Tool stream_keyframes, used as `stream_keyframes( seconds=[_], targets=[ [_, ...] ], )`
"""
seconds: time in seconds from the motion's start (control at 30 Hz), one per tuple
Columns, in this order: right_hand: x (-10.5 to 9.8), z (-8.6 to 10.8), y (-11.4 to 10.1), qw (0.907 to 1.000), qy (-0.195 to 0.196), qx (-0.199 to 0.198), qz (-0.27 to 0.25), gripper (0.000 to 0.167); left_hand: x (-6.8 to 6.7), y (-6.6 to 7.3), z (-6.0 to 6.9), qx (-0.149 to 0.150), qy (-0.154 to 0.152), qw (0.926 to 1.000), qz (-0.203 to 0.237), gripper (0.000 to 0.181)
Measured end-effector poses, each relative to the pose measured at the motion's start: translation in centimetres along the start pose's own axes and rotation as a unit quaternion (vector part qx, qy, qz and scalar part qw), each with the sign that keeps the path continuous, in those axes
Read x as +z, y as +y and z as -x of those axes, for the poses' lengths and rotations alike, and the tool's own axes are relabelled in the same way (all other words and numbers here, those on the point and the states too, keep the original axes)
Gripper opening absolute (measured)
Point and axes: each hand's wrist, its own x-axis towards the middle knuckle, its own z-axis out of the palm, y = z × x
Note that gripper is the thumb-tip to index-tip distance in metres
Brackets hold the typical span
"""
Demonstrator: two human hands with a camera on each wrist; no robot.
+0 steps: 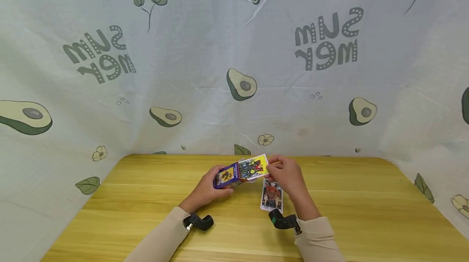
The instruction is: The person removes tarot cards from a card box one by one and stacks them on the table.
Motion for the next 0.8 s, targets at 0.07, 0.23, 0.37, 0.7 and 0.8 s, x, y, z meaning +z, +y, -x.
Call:
stream_keyframes(
  seconds=[0.07, 0.23, 0.37, 0.7, 0.8],
  targets=[
    [-0.3, 0.0, 0.1, 1.0, -0.001, -0.002, -0.004, 0.029, 0.0, 0.0, 0.0, 0.0, -0.001, 1.0, 0.001, 0.072],
    [-1.0, 0.3, 0.4, 0.9999, 0.001, -0.007, -0.011, 0.03, 0.0, 0.2, 0.1, 0.003, -0.001, 1.0, 0.005, 0.071],
    [-1.5, 0.4, 0.5, 0.9999, 0.01, -0.003, -0.007, 0.031, 0.0, 0.2, 0.1, 0.002, -0.001, 1.0, 0.004, 0.072],
    [-2.3, -0.2, 1.8, 0.9992, 0.038, -0.007, 0.006, 0.032, 0.1, -0.1, 0.1, 0.002, 0.001, 1.0, 0.004, 0.071],
    [-2.6, -0.4, 2.2, 0.9992, 0.04, -0.005, 0.002, 0.035, 0.1, 0.0, 0.1, 0.002, 0.0, 1.0, 0.005, 0.071]
  ],
)
